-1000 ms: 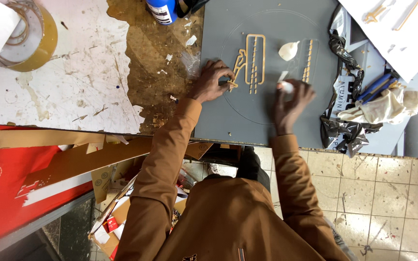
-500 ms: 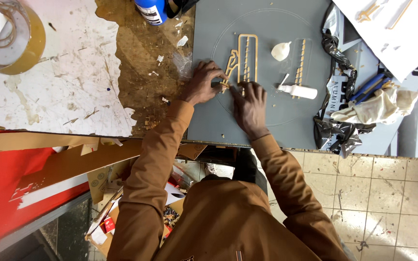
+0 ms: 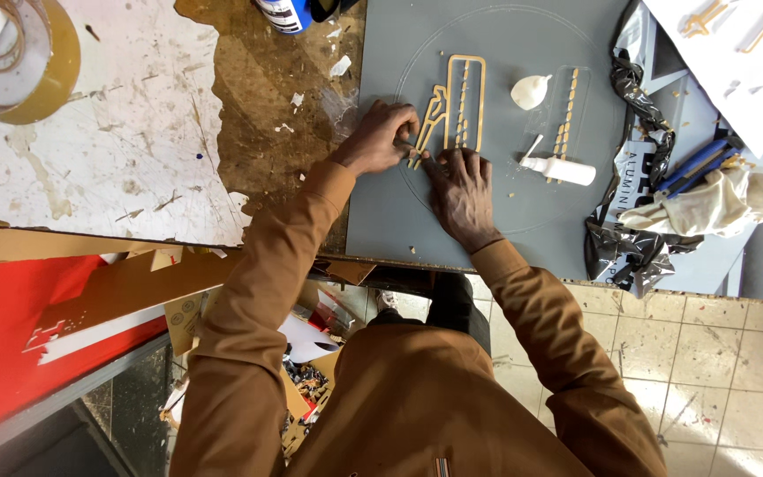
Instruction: The person assembles small wooden craft parts on a gray cutting mat. They apply glue from a white bottle to the pieces and press them together, then use a blue utility knife to trim excess material from the assembly.
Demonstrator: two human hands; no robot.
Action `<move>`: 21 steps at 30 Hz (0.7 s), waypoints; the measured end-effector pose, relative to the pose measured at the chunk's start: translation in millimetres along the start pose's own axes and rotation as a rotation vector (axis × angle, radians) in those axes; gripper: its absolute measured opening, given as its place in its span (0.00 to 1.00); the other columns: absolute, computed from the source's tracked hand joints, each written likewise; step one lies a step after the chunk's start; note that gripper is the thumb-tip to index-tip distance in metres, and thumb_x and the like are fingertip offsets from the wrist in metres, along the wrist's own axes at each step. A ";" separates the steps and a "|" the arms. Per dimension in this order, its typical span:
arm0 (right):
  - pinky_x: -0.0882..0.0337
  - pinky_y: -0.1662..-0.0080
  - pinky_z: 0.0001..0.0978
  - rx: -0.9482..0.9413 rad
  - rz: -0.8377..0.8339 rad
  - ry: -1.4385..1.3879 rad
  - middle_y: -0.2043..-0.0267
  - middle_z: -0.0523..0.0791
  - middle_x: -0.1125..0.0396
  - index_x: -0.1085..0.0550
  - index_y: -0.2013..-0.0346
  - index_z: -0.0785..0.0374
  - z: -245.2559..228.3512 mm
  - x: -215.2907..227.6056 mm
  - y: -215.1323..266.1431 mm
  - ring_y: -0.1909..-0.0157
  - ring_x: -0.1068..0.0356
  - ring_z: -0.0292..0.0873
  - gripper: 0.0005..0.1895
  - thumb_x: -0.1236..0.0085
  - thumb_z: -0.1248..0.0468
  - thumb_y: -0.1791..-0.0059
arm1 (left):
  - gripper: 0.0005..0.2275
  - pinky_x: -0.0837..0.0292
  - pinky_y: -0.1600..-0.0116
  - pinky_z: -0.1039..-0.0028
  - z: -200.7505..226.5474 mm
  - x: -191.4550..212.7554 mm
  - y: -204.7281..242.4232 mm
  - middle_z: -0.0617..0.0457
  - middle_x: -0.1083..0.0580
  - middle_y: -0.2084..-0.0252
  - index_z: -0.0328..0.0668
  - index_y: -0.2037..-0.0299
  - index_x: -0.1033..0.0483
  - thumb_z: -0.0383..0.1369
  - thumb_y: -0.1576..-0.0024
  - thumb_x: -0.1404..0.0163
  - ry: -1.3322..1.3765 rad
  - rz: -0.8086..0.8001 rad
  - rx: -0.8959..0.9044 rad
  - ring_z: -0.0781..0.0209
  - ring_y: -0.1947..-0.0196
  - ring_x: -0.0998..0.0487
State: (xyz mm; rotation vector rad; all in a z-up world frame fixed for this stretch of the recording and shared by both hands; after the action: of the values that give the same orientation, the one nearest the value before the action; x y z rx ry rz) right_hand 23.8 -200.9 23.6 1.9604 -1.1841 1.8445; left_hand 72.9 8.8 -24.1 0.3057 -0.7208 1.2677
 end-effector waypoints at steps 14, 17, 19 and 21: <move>0.41 0.53 0.46 0.058 -0.072 0.047 0.60 0.45 0.42 0.23 0.46 0.56 1.7 -1.3 -6.0 0.54 0.40 0.52 0.26 0.49 0.73 0.58 | 0.11 0.22 0.53 0.50 26.1 -7.0 -26.0 0.46 0.24 0.69 0.49 0.75 0.28 0.38 0.51 0.37 -0.350 -0.348 0.386 0.39 0.58 0.19; 0.40 0.52 0.49 0.060 -0.095 0.037 0.60 0.47 0.40 0.26 0.40 0.58 -0.7 4.0 -8.7 0.54 0.39 0.54 0.28 0.50 0.74 0.56 | 0.13 0.20 0.57 0.49 -15.7 -31.9 -25.3 0.44 0.24 0.70 0.44 0.75 0.27 0.40 0.52 0.36 -0.388 -0.322 0.399 0.38 0.61 0.18; 0.39 0.51 0.50 0.045 -0.132 0.026 0.61 0.47 0.40 0.27 0.40 0.58 -2.0 3.9 -9.5 0.53 0.39 0.54 0.29 0.51 0.74 0.56 | 0.14 0.20 0.58 0.49 -2.5 -19.9 -25.2 0.43 0.24 0.70 0.42 0.74 0.27 0.40 0.51 0.36 -0.368 -0.320 0.397 0.37 0.61 0.18; 0.38 0.50 0.51 0.039 -0.162 0.017 0.61 0.47 0.39 0.28 0.39 0.59 -3.0 5.5 -11.4 0.53 0.39 0.54 0.29 0.52 0.75 0.56 | 0.15 0.20 0.58 0.48 3.4 -16.3 -25.5 0.41 0.24 0.70 0.40 0.73 0.27 0.41 0.51 0.36 -0.353 -0.307 0.396 0.36 0.60 0.18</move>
State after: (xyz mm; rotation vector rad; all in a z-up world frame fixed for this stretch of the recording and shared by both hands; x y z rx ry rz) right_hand 28.5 -193.7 33.4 1.9925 -0.9597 1.8118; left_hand 93.8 -13.1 -27.6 0.9466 -0.6831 1.0646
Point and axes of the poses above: each hand's wrist, its own y-axis away from the middle knuckle, its own x-axis out of the back of the hand, z = x × y, the point moved 3 cm from there along -y, towards the middle knuckle
